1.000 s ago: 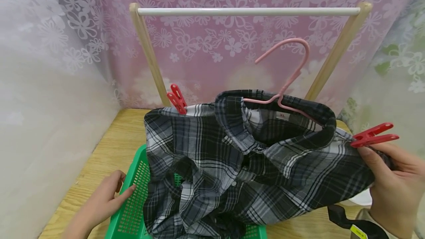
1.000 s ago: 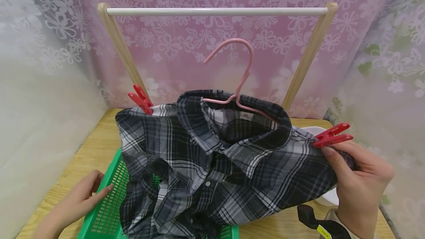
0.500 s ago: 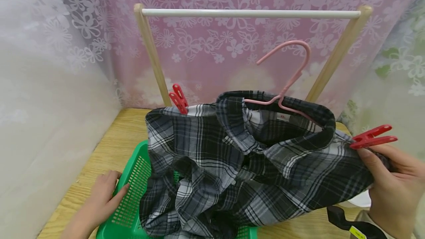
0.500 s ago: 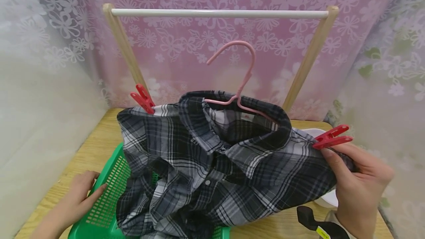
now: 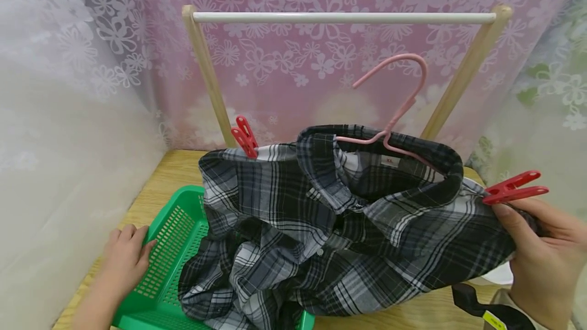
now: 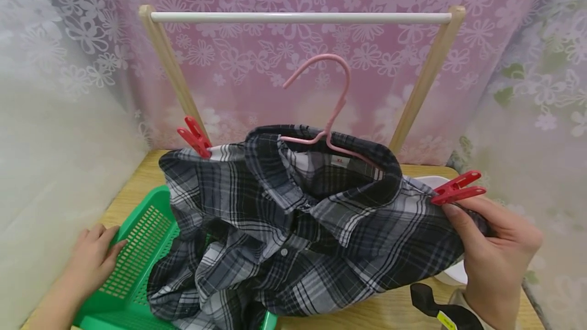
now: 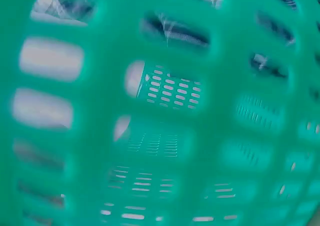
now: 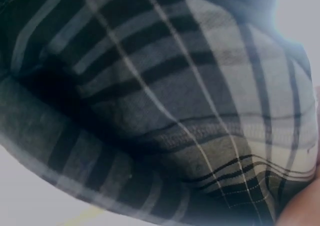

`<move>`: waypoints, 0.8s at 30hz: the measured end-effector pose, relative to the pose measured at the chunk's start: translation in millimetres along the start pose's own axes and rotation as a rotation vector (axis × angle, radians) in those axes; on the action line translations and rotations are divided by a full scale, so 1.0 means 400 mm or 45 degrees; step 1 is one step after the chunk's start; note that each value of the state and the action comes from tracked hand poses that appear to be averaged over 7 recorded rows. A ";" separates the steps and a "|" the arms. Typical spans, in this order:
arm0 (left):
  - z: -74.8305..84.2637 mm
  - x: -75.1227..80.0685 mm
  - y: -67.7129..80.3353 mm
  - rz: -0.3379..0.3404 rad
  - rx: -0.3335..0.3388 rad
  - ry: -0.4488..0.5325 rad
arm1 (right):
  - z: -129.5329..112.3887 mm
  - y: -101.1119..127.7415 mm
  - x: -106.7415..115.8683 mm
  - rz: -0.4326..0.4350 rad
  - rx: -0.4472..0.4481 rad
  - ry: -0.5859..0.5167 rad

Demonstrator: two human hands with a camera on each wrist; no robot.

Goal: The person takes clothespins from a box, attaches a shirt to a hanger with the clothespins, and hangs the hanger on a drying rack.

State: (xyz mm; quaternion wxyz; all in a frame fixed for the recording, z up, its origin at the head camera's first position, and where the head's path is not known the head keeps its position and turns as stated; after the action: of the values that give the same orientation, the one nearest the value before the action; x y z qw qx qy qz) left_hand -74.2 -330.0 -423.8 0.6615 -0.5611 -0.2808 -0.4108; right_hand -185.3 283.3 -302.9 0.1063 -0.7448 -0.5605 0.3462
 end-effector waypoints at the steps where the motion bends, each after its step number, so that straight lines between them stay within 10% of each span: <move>1: -0.008 0.000 -0.001 -0.002 0.007 -0.014 | 0.001 0.000 0.000 0.003 -0.004 -0.007; 15: -0.058 0.015 -0.003 0.024 -0.017 -0.020 | 0.005 0.000 0.005 0.014 0.010 -0.038; 24: -0.089 0.023 0.041 -0.611 0.393 -0.209 | 0.007 -0.001 -0.003 -0.022 -0.005 -0.053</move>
State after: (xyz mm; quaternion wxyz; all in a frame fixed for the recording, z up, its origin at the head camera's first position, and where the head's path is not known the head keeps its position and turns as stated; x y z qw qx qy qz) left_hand -58.6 -366.3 -432.1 0.5981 -0.4027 -0.5173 -0.4610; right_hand -187.4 281.7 -304.3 0.0963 -0.7327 -0.5697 0.3597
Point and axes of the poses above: each hand's wrist, its own y-axis away from the middle knuckle, its own x-axis out of the back of the hand, z = x × y, the point moved 8 cm from there along -y, towards the middle knuckle, and after that the axes turned 6 degrees about z, right-handed, at the moved point
